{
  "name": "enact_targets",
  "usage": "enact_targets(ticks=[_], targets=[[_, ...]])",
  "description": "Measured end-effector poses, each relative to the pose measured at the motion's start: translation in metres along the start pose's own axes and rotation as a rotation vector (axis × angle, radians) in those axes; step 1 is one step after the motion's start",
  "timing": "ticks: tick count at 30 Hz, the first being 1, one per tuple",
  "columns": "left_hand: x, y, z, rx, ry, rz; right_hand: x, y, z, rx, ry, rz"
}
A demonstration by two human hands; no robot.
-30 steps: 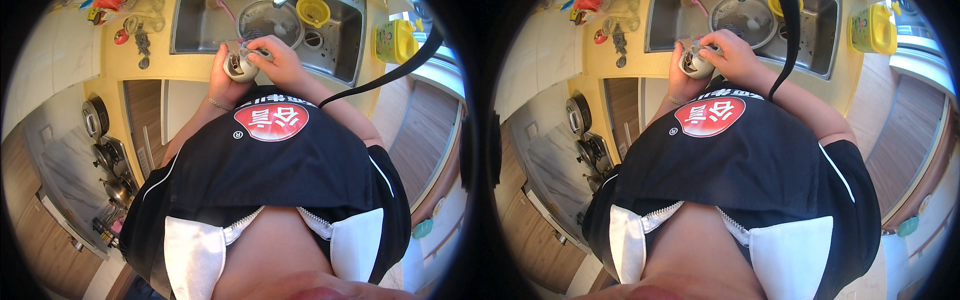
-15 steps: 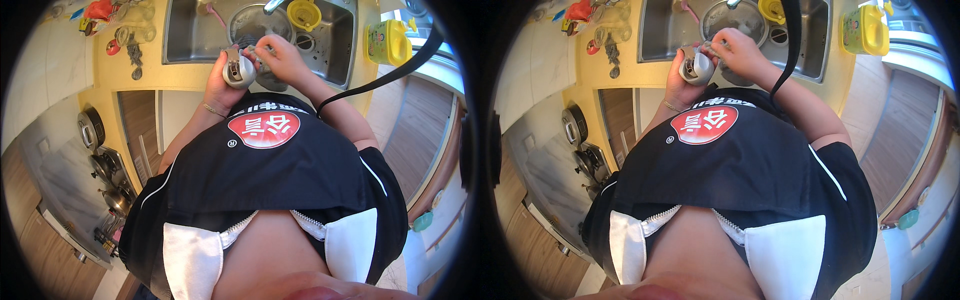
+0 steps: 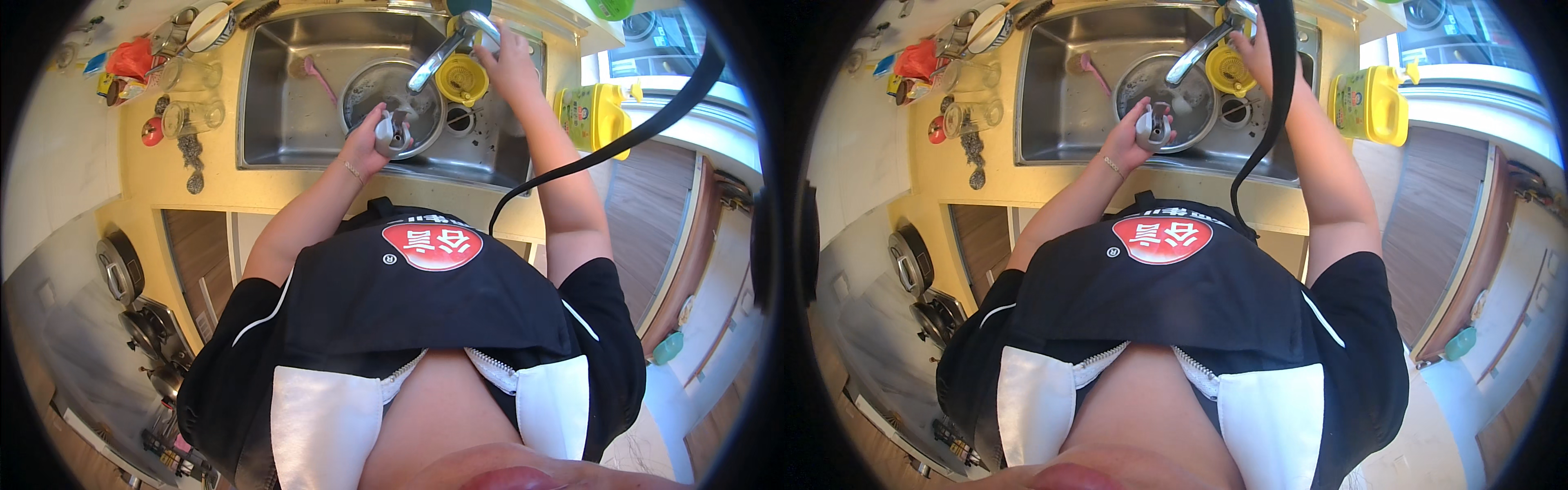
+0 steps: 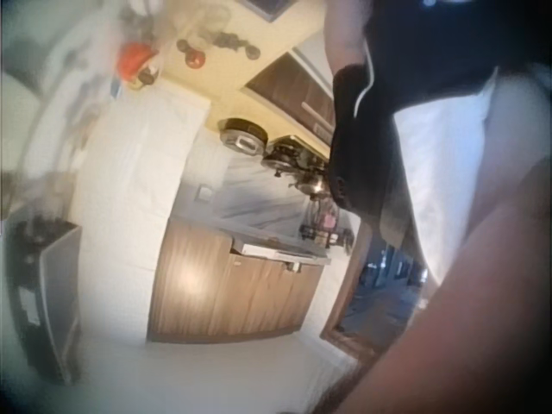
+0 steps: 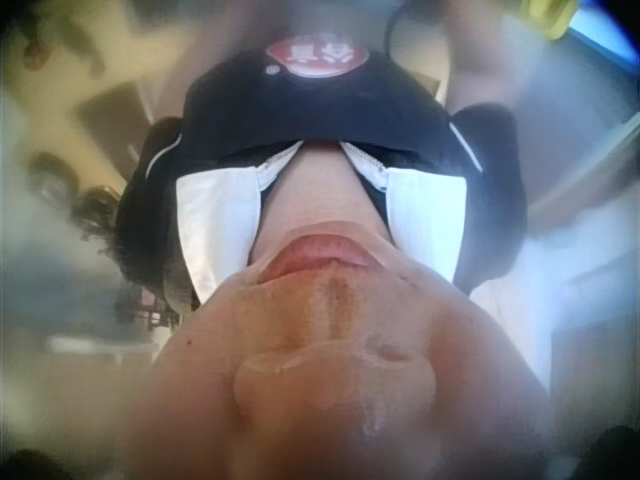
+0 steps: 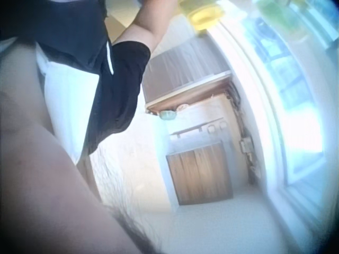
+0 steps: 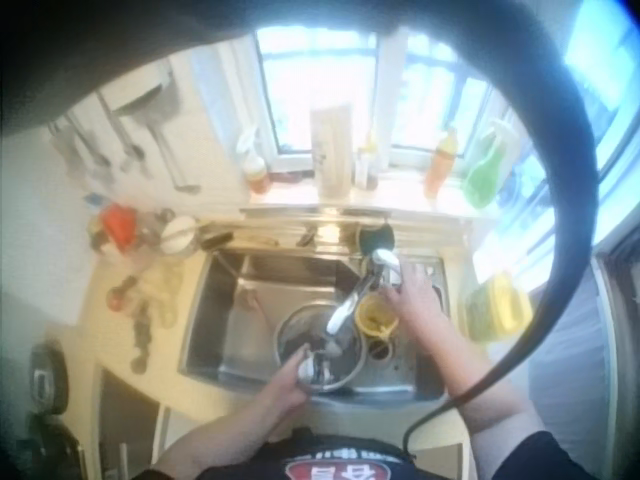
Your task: The person washes a white plastic object and a metal strainer in a kitchen sink using a steel wool scrubber. They scrub the items under running water and rinse them thoroughly.
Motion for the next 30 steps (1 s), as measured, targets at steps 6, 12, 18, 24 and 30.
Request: enact_targets(ticks=[6, 12, 18, 24, 30], targets=[[-0.006, -0.001, 0.032, -0.051, -0.068, 0.032, 0.008, 0.039, 0.034, 0.480, -0.048, -0.301], [-0.008, -0.027, 0.035, -0.045, -0.015, 0.140, -0.004, 0.037, 0.035, 0.730, -0.194, -0.393], [-0.012, -0.029, 0.058, -0.118, -0.032, 0.082, 0.022, 0.047, 0.042, 0.682, -0.278, -0.344], [-0.008, -0.009, 0.083, -0.203, -0.050, -0.047, 0.028, 0.045, 0.040, 0.595, -0.213, -0.359], [-0.010, -0.009, 0.082, -0.146, 0.134, -0.220, 0.036, 0.049, 0.039, 0.615, -0.216, -0.337]])
Point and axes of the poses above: each hand's wrist, its own z-axis towards the middle knuckle, its own y-axis out of the back of the hand, x = y × z, the point moved 2 cm from there along z, towards the middle knuckle, and after that the axes turned 10 degrees about y, right-handed, at the moved point
